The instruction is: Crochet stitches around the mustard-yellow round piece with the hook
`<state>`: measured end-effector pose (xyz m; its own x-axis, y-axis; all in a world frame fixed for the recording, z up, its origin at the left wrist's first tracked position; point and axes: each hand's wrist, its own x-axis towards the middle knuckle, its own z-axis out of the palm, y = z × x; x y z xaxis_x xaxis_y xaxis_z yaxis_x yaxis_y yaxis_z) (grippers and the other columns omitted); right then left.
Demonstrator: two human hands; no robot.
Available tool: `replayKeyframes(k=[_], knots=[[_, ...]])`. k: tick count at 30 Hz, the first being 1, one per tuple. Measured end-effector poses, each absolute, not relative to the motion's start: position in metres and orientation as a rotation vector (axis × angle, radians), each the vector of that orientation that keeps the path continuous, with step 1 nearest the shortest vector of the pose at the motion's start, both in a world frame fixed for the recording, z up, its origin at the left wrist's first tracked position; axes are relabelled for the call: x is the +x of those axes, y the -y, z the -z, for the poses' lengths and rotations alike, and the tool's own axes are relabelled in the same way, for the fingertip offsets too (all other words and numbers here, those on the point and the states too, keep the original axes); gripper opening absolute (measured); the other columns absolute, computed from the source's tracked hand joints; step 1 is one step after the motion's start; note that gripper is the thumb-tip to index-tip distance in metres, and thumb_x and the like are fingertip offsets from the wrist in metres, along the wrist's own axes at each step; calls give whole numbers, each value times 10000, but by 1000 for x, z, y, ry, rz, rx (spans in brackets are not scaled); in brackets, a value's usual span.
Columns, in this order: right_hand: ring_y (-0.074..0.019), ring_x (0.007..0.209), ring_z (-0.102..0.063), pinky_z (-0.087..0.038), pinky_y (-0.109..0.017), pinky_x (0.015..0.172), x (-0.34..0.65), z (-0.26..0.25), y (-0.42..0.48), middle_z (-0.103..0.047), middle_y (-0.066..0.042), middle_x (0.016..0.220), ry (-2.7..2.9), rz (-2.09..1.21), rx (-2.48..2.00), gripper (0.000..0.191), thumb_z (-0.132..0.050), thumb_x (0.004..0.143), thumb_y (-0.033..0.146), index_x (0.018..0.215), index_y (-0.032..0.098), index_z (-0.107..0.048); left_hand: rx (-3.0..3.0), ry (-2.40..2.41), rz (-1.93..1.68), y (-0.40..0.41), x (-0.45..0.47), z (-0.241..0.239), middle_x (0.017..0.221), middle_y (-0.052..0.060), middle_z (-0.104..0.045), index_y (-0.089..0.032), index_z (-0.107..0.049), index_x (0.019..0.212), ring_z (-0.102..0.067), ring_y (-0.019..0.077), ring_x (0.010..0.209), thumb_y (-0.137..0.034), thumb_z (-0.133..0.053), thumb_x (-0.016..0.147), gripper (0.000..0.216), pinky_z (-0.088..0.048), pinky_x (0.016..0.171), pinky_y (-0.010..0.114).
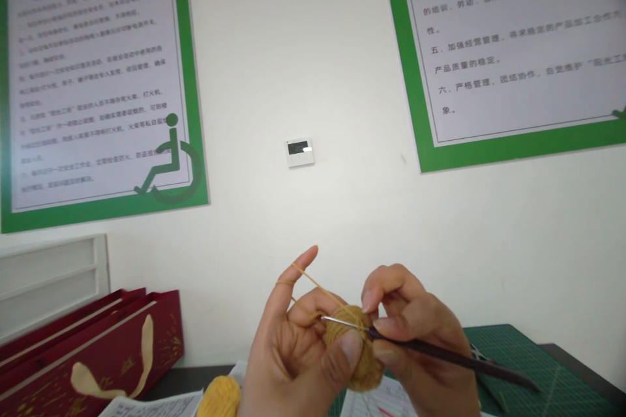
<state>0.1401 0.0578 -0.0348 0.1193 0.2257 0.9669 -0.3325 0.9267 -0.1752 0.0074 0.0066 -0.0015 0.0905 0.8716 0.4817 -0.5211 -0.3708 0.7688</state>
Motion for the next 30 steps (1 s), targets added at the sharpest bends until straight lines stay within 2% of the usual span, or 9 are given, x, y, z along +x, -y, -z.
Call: replayKeyframes(k=[3,6,8,10,12,15,17,24,30], knots=[[-196,752,-599,-511,-365,622,137,43,-58,-625,-26,892,1343,-99,50,288,-680,918,177,1119,376,-736,1215,-398,-1543,-6,10,2,799,-2,-714,-323,-332,1547,-624,158,646,-124,-880,722,1010,-500,597,281],[-176,637,-545,-457,-334,529,131,54,-57,-623,-21,801,1268,146,-27,461,-648,870,49,1190,374,-717,1219,-367,-1501,-5,12,2,793,-12,-692,-393,-295,1560,-608,150,635,-143,-850,762,1005,-467,575,262],[-177,609,-520,-412,-320,497,126,59,-56,-623,-21,753,1234,223,-89,507,-636,841,15,1203,361,-713,1233,-343,-1498,-4,13,2,772,-19,-674,-428,-303,1555,-598,145,646,-153,-822,797,959,-455,582,250],[-180,610,-503,-390,-325,502,123,60,-55,-613,-25,754,1191,253,-96,473,-618,871,54,1230,353,-695,1254,-338,-1514,-3,13,2,774,-18,-669,-468,-309,1548,-607,146,670,-161,-786,836,911,-464,602,247],[-173,609,-499,-397,-324,515,122,57,-54,-599,-16,764,1258,110,-54,397,-612,917,113,1227,355,-669,1261,-345,-1513,-2,12,3,828,-7,-683,-511,-314,1539,-623,148,690,-165,-764,857,887,-479,616,252],[-174,644,-531,-420,-312,535,122,49,-49,-581,-7,764,1281,-263,28,147,-601,979,245,1087,324,-662,1265,-307,-1466,-2,10,3,877,6,-699,-549,-315,1530,-618,147,682,-182,-763,861,885,-484,618,265],[-167,669,-542,-432,-303,563,124,45,-46,-566,2,752,1230,-413,61,73,-582,1004,294,1039,299,-645,1265,-280,-1437,-3,9,2,859,7,-700,-546,-315,1534,-602,150,685,-180,-763,861,887,-480,630,274],[-130,598,-467,-349,-279,558,133,40,-39,-518,33,671,1154,-606,40,141,-492,1054,344,997,270,-598,1271,-244,-1336,-6,1,0,832,12,-699,-479,-416,1515,-566,129,654,-168,-740,879,779,-430,595,255],[-120,556,-386,-290,-260,520,135,33,-37,-474,46,641,1167,-1042,94,234,-447,1057,408,918,255,-556,1254,-286,-1266,-5,-5,-3,826,23,-688,-394,-507,1481,-557,111,626,-119,-735,867,711,-424,564,233]])
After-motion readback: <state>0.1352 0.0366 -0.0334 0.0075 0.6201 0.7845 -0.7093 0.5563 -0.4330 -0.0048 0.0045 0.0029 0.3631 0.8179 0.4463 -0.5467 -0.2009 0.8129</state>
